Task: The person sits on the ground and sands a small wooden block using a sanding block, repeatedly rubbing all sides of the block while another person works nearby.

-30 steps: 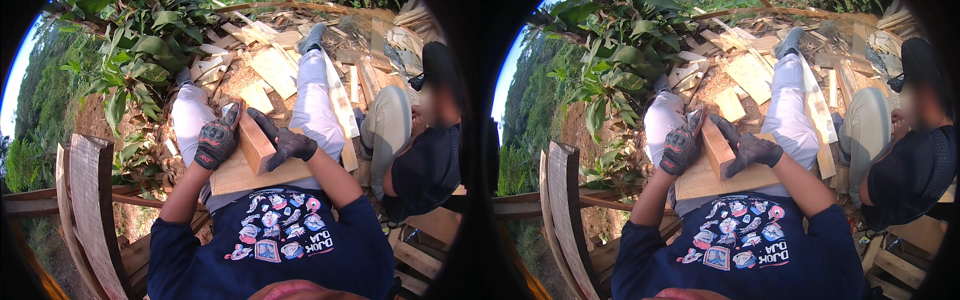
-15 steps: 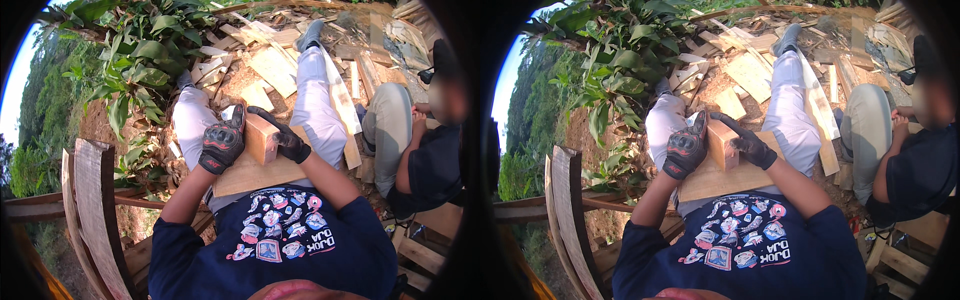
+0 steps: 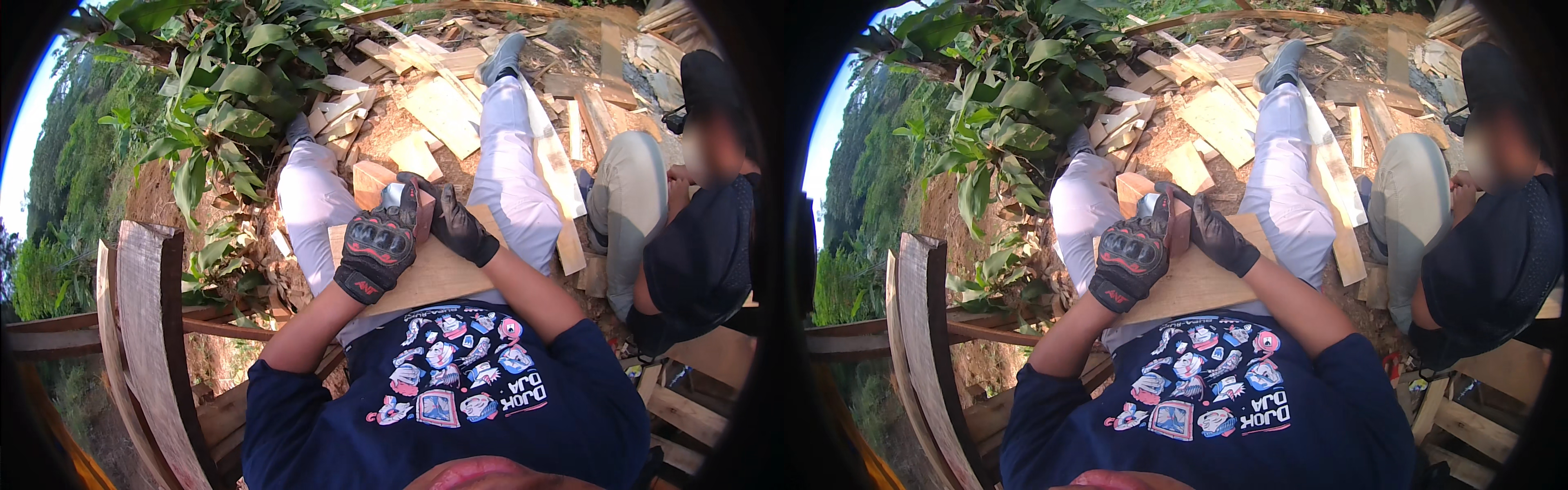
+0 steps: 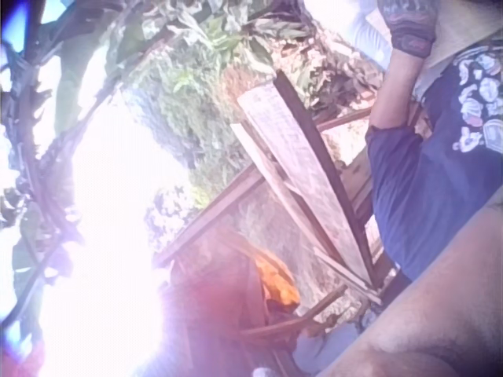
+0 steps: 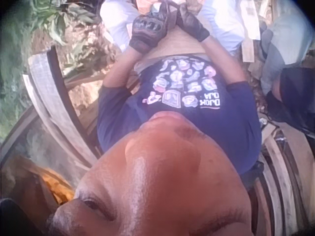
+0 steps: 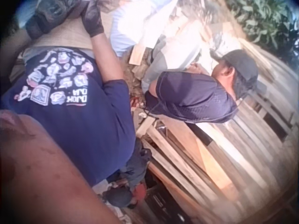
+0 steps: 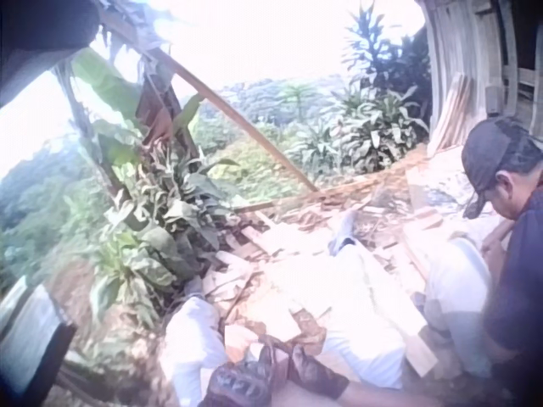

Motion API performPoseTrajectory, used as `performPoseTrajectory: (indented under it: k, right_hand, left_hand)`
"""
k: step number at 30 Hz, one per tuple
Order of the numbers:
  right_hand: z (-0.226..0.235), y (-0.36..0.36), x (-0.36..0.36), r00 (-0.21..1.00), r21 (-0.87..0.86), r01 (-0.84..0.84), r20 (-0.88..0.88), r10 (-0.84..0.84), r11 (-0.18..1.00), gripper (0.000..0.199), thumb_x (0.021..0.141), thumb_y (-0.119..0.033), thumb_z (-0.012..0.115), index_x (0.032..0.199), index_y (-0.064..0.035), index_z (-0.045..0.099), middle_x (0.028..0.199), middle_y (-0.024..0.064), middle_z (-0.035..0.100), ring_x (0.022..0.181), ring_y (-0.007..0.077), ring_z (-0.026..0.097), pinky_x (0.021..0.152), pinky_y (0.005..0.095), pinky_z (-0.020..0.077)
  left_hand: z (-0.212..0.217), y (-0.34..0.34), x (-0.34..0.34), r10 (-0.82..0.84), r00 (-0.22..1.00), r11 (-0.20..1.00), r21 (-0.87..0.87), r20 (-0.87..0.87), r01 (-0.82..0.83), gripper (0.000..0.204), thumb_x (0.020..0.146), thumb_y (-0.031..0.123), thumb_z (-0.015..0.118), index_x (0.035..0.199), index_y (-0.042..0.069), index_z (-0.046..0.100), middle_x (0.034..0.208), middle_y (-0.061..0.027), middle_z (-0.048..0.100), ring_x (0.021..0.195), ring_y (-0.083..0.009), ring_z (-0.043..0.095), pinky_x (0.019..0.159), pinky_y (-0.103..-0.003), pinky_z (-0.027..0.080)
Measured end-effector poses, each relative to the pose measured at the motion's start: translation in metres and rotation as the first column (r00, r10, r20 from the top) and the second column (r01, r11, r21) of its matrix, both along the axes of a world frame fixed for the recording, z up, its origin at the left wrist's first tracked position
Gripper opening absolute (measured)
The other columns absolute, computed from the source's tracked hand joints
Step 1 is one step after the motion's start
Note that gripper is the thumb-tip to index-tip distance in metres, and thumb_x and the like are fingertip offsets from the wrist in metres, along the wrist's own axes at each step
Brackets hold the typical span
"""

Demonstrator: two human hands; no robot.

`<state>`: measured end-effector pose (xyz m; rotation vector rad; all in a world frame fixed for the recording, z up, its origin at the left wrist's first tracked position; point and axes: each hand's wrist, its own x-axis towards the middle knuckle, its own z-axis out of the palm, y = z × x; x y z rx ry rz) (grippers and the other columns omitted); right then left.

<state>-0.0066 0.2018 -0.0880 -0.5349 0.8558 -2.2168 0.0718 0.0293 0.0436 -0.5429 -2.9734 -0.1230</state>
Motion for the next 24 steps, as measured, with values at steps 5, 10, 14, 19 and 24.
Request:
performPoseTrajectory:
  k: [5, 10, 14, 19, 24]
  right_hand:
    - [0.023, -0.003, -0.002, 1.000, 0.057, 0.012, -0.022, -0.011, 0.998, 0.074, 0.119, -0.054, 0.023, 0.167, 0.0012, 0.032, 0.170, 0.0152, 0.040, 0.153, 0.0218, 0.043, 0.131, 0.0392, 0.0286]
    - [0.032, -0.002, -0.033, 0.971, 0.500, -0.009, -0.204, 0.128, 0.866, 0.082, 0.114, -0.067, 0.027, 0.168, -0.0052, 0.034, 0.155, 0.0153, 0.058, 0.141, 0.0259, 0.056, 0.118, 0.0416, 0.0437]
    - [-0.019, -0.023, -0.087, 0.895, 0.696, 0.043, -0.346, 0.282, 0.717, 0.070, 0.115, -0.050, 0.041, 0.169, -0.0062, 0.032, 0.152, 0.0149, 0.062, 0.137, 0.0234, 0.060, 0.114, 0.0395, 0.0483]
    - [-0.054, -0.079, -0.083, 0.960, 0.193, -0.101, 0.276, 0.045, 0.976, 0.056, 0.115, -0.025, 0.047, 0.166, -0.0050, 0.038, 0.160, 0.0123, 0.056, 0.144, 0.0204, 0.054, 0.122, 0.0332, 0.0413]
    - [0.008, -0.064, -0.065, 0.761, 0.206, -0.408, 0.615, 0.207, 0.889, 0.040, 0.116, -0.035, 0.048, 0.139, -0.0068, 0.064, 0.127, 0.0120, 0.073, 0.116, 0.0253, 0.070, 0.106, 0.0406, 0.0560]
  left_hand:
    - [0.006, -0.031, -0.012, -0.078, 0.984, 0.996, 0.057, 0.159, 0.070, 0.074, 0.096, 0.012, 0.060, 0.165, -0.001, 0.038, 0.108, -0.0223, 0.074, 0.081, -0.0362, 0.074, 0.071, -0.049, 0.058]
    - [-0.008, -0.028, -0.002, -0.092, 0.976, 0.995, 0.063, 0.196, 0.081, 0.078, 0.098, 0.015, 0.058, 0.169, 0.003, 0.030, 0.110, -0.0236, 0.074, 0.083, -0.0381, 0.073, 0.073, -0.050, 0.058]
    - [0.005, -0.023, -0.009, -0.091, 0.967, 0.992, 0.111, 0.238, 0.066, 0.076, 0.098, 0.016, 0.059, 0.168, 0.002, 0.033, 0.107, -0.0231, 0.074, 0.082, -0.0376, 0.073, 0.073, -0.049, 0.058]
    - [0.007, -0.020, -0.005, -0.125, 0.979, 0.982, 0.160, 0.160, 0.099, 0.079, 0.096, 0.017, 0.064, 0.168, 0.003, 0.034, 0.096, -0.0200, 0.072, 0.079, -0.0355, 0.072, 0.071, -0.048, 0.057]
    - [0.002, -0.026, 0.004, -0.055, 0.994, 0.998, -0.009, 0.094, 0.056, 0.079, 0.091, 0.014, 0.062, 0.164, -0.005, 0.037, 0.091, -0.0185, 0.073, 0.084, -0.0317, 0.072, 0.077, -0.046, 0.057]
